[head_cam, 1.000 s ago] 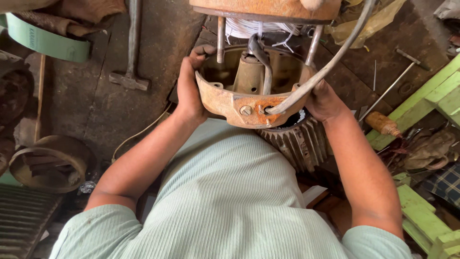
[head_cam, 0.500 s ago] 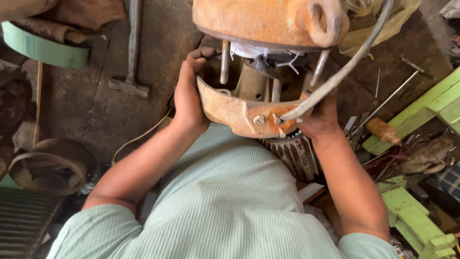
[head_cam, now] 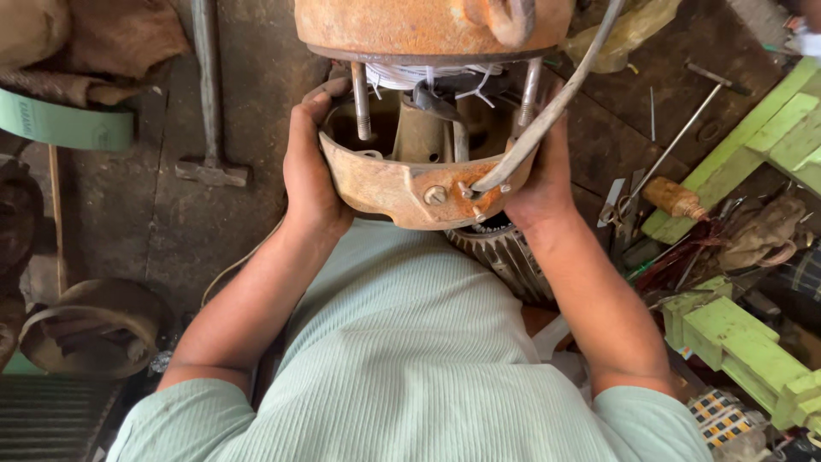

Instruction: The person handles a motor housing and rotor, places a white strip into the housing, and repeatedly aligns and seats the housing onto the rotor. They rotate and adjust the components to fit them together on a cluttered workbench.

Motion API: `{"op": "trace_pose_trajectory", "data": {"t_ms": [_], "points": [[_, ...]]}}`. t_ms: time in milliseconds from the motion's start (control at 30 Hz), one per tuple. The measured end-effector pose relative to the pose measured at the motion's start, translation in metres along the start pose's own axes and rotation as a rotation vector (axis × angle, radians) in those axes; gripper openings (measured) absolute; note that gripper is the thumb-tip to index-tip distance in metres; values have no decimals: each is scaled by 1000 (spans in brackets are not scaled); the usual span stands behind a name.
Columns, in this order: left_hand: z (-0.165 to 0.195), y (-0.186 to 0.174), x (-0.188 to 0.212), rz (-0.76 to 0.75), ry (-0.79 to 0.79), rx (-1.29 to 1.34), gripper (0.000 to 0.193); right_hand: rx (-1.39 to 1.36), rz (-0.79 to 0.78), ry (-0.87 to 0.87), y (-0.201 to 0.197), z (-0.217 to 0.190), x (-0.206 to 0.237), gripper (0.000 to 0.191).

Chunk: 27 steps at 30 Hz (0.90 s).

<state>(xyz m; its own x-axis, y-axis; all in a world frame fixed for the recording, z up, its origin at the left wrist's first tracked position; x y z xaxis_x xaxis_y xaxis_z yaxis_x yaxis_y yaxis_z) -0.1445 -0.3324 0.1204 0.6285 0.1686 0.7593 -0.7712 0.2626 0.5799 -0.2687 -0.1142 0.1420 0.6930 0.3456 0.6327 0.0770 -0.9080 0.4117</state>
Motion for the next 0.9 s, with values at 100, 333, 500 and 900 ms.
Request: {"op": "trace_pose_trajectory", "data": {"t_ms": [100,333,500,900], "points": [[-2,-4,2,-15,49,-22,45,-82,4,41,5,6,-5,61],[3,-13,-7,-197,98,-188,30,24,-106,-101,-9,10,-13,56],[1,-23,-13,-222,233,-233,20,17,-73,-73,-13,14,-15,48],[-41,-69,60,47,-108,73,31,302,-44,-102,26,2,87,40]]}}
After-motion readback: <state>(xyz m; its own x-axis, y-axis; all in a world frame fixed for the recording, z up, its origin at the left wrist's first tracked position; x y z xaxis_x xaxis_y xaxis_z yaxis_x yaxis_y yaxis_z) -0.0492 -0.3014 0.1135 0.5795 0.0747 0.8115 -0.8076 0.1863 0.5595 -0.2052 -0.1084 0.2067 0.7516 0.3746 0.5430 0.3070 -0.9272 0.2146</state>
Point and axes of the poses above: each hand's wrist, its own x-axis away from the middle knuckle, its own y-axis out of the palm, z = x × y, the point moved 4 cm from there along -x, towards the middle knuckle, and after that the axes turned 4 degrees about -y, right-handed, at the moved point
